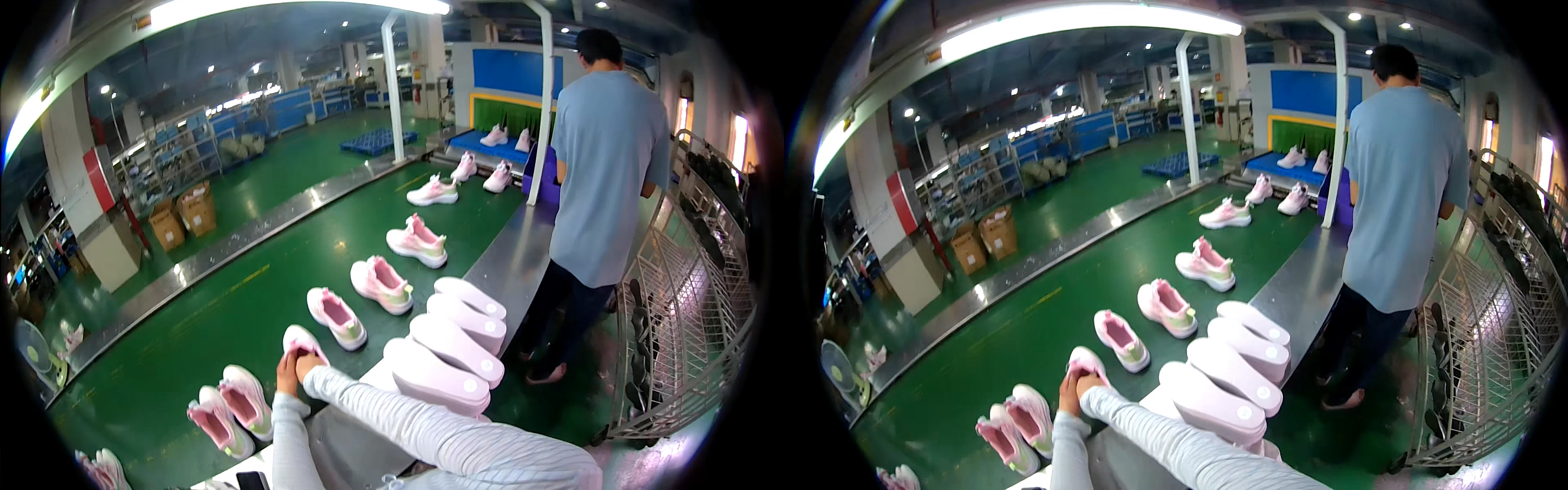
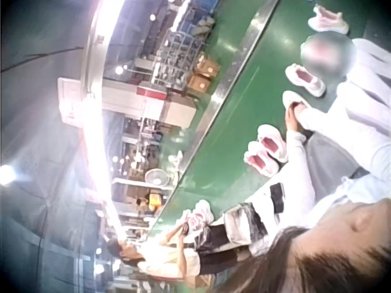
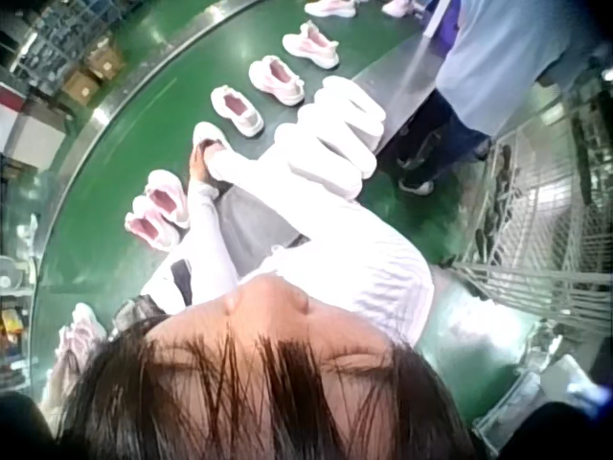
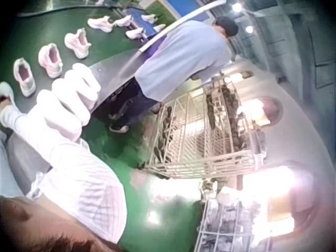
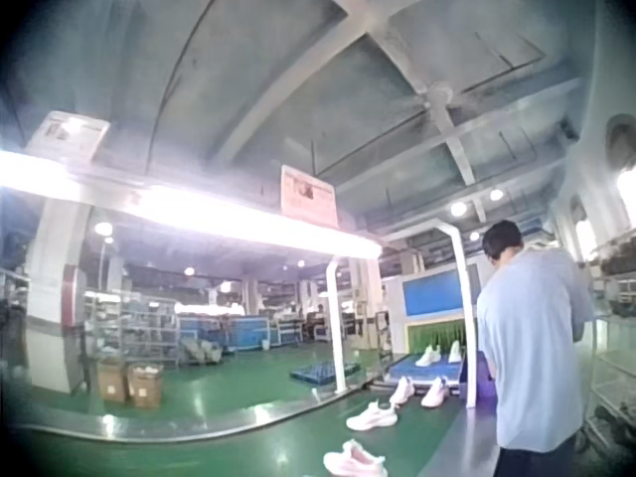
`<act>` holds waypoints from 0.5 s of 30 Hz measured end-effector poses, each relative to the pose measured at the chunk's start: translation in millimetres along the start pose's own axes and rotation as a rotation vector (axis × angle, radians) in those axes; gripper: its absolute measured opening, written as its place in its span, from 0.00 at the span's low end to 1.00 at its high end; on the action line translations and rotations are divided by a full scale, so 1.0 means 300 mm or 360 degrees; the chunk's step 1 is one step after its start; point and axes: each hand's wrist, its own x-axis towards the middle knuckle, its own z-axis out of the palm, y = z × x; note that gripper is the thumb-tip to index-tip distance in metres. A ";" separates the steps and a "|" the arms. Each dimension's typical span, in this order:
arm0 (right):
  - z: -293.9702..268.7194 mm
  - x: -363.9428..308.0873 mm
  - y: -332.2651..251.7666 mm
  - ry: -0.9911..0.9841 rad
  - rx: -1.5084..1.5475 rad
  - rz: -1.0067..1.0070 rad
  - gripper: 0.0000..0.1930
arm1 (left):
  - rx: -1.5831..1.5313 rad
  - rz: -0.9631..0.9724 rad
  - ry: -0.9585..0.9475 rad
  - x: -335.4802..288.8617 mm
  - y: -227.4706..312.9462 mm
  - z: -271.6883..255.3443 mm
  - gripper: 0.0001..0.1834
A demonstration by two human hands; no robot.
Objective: The person inserts pink insoles into pink and white sneakers on a moving conveyor belt. They pick up each insole, place it into a shoe, and then move the shoe forward along the belt.
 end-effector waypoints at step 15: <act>-0.276 -0.876 0.478 0.0034 0.0747 -0.0852 0.08 | 0.2358 -0.0501 -0.0687 0.166 -0.020 0.186 0.14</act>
